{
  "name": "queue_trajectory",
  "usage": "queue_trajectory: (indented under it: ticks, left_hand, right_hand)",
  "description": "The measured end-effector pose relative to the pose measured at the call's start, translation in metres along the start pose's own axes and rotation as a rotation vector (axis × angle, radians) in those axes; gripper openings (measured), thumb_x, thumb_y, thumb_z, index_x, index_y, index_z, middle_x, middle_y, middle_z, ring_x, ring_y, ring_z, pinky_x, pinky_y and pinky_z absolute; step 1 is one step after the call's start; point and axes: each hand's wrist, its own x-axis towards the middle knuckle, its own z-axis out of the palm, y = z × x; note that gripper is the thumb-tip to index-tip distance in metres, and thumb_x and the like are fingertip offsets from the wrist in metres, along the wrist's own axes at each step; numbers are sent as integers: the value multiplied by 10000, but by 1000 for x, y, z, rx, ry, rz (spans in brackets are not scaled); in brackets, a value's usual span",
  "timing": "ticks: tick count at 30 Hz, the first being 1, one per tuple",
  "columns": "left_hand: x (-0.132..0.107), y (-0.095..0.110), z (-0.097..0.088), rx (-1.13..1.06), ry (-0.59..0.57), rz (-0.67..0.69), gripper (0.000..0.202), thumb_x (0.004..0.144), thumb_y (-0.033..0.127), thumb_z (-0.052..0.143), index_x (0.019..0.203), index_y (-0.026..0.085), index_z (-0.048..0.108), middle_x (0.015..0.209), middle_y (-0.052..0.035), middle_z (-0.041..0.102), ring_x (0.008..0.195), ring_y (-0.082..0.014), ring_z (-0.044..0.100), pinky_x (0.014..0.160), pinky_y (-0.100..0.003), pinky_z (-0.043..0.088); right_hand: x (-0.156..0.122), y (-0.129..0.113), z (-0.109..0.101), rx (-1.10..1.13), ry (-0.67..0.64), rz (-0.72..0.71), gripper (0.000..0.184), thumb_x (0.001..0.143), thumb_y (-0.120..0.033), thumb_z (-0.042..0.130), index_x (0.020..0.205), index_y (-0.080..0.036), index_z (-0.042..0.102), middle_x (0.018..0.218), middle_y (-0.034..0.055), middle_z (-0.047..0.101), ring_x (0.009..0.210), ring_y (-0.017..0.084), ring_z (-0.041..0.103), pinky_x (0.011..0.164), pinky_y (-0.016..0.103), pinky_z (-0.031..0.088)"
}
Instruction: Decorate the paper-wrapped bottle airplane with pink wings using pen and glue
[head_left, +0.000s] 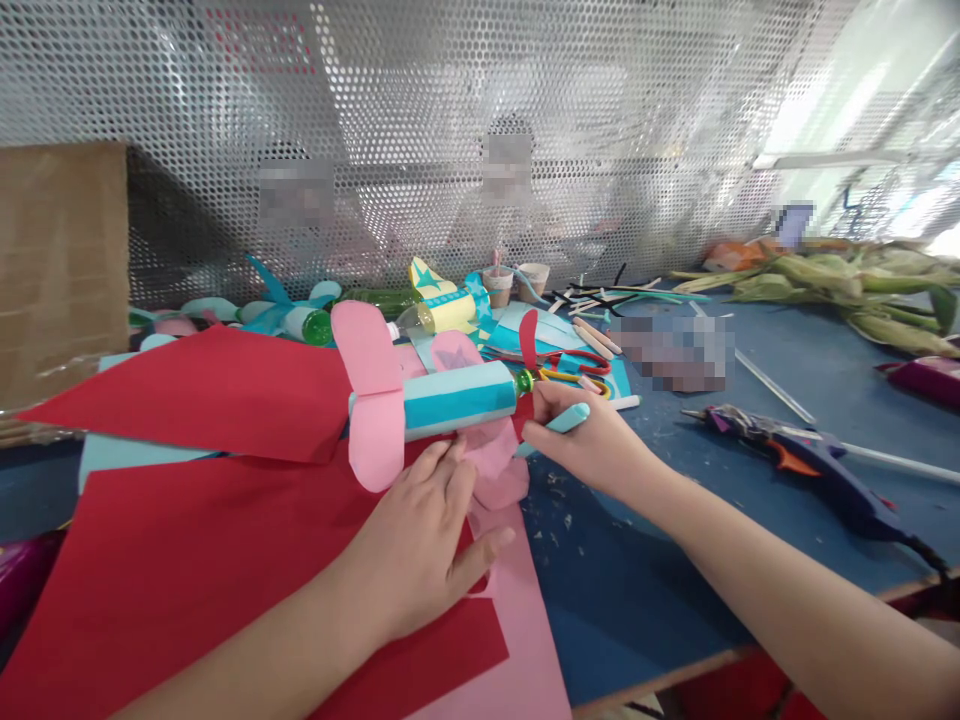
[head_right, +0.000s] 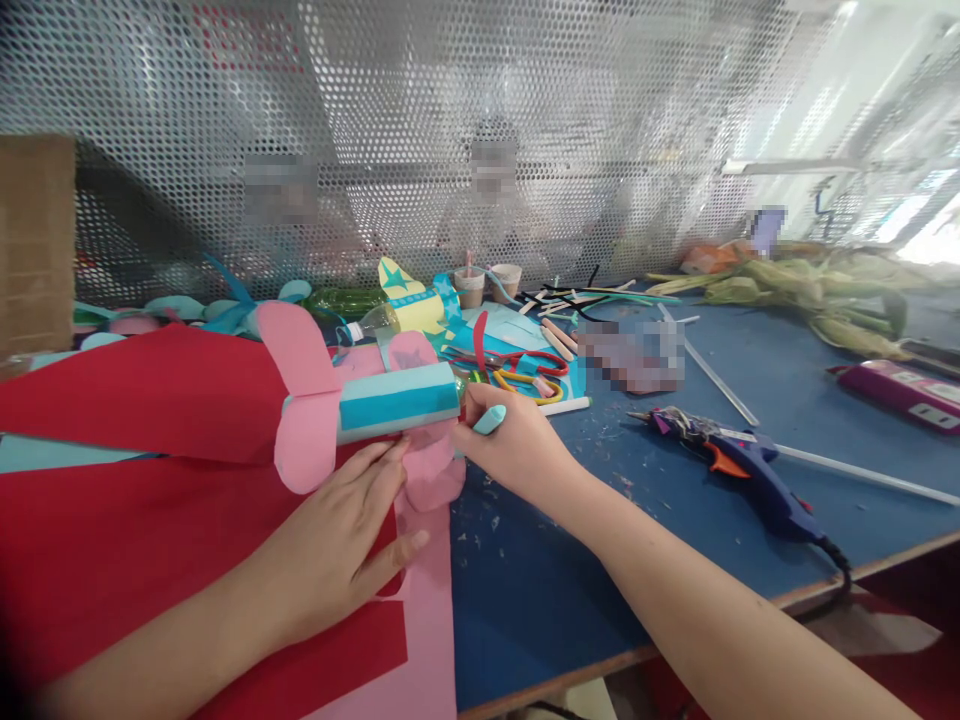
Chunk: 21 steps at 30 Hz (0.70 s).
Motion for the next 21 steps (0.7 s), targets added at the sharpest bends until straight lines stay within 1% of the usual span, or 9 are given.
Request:
queue_trajectory:
  ticks: [6,9,11,13,17,19,21]
  left_hand:
    - [1,1,-2,-8,15,10,646,930,589,324,1258,59,496,1422,-233,455,1320,-390,410,1005,-554,443]
    - [1,1,-2,-6,-2,-1,640,930,590,325,1268,73,492,1445,-218,428,1333,-389,392,1007,-564,438]
    - [0,0,-1,-10,-10,-5,645,932,585,325,1288,70,480,1463,-216,400,1343,-392,373,1012,-577,427]
    - [0,0,1,-17,-7,-7,658,931,587,328,1314,68,463,1470,-215,389,1352,-388,360,1027,-574,410]
    - [-1,-2,4,-36,1,-14,667,926,578,359,1376,89,410,1463,-199,411,1362,-363,355,1049,-542,397]
    - [-1,-2,5,-50,13,-14,667,929,562,366,1396,86,388,1457,-196,421,1357,-362,365,1039,-540,408]
    - [-1,-3,4,-55,27,-11,673,930,557,363,1399,74,384,1447,-202,432,1350,-362,378,1028,-539,419]
  right_hand:
    - [0,-1,-4,-20,-17,11,243,656,-192,518,541,-222,306,494,-70,343,505,95,288,493,245,231]
    - [2,-2,-6,-2,40,22,234,660,-189,520,546,-224,318,500,-67,351,507,96,305,484,244,231]
    - [2,-2,-4,68,65,24,217,695,-211,531,582,-225,346,524,-66,384,511,97,331,484,242,251]
    - [1,-1,1,146,28,6,205,742,-250,548,627,-222,381,555,-65,419,520,98,359,495,240,280]
    - [0,3,14,204,-126,-16,192,782,-282,578,682,-213,429,596,-64,471,544,96,398,522,237,319]
    - [0,4,19,211,-153,-6,205,787,-288,587,686,-212,426,598,-67,481,543,93,396,524,236,319]
    - [1,4,21,216,-151,-10,220,784,-287,596,680,-213,417,597,-71,477,543,91,390,524,235,313]
